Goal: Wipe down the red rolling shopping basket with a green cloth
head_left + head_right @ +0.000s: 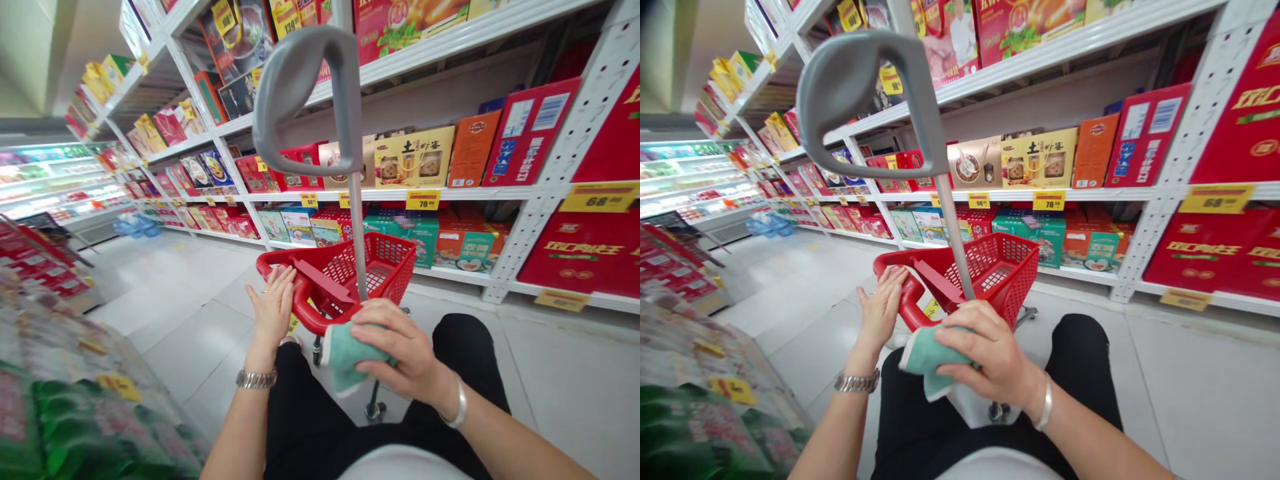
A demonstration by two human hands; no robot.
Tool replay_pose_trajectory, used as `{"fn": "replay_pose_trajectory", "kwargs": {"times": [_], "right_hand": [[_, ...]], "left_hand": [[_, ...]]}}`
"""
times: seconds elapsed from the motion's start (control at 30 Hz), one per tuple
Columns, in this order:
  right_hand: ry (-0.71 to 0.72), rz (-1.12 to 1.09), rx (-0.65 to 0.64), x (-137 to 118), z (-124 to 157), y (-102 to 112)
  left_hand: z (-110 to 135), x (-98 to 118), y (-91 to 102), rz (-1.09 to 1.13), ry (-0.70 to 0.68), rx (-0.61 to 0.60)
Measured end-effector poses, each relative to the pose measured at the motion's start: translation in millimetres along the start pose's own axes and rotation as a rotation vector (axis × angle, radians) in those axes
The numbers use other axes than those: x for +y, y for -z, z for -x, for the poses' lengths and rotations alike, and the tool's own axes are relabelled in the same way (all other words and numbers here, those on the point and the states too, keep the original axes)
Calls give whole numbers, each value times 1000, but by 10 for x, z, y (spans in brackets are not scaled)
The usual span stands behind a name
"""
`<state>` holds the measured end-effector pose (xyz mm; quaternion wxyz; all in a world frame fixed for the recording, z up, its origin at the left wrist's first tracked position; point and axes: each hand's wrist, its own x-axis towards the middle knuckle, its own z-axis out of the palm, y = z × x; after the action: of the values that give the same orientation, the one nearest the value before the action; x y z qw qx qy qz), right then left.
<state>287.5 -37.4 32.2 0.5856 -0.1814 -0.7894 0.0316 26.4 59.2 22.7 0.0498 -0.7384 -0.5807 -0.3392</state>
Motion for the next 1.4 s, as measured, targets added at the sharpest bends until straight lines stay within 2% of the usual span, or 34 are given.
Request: {"fn": "replay_pose_trajectory", "kwargs": {"times": [0.1,0.17,0.2,0.3,0.43,0.53,0.67,0.8,1.0,1.13,1.27,1.33,1.4], "right_hand": [[-205,223,252,275,139,138],[-369,349,339,560,234,78],[-430,380,326,702,276,3],[-462,407,135,999,360,-311],[-455,477,56,1035,344,-640],[-409,483,-46,954,301,-766],[-383,530,-154,916,352,-876],[-395,589,-184,1055,568,-816],[-464,665,-160,1498,968,-357],[-514,666,-167,1717,1008,-164],[-584,642,-155,1765,845,-230],[-585,600,-159,1696,718,-352],[-527,537,-178,1568,578,-518]], "left_hand": [[-15,-28,5,24,107,12],[15,12,17,51,132,24],[40,51,28,63,123,21],[132,218,72,47,19,-63],[190,359,118,-108,-73,-130],[155,256,122,-185,-60,-86],[82,-47,95,-170,-67,8],[48,-255,56,-138,-104,84],[10,-319,11,-116,-101,152],[-35,-311,-32,-99,-94,156],[-77,-273,-80,-78,-72,139],[-85,-251,-90,-81,-68,127],[-82,-233,-88,-96,-74,119]]}}
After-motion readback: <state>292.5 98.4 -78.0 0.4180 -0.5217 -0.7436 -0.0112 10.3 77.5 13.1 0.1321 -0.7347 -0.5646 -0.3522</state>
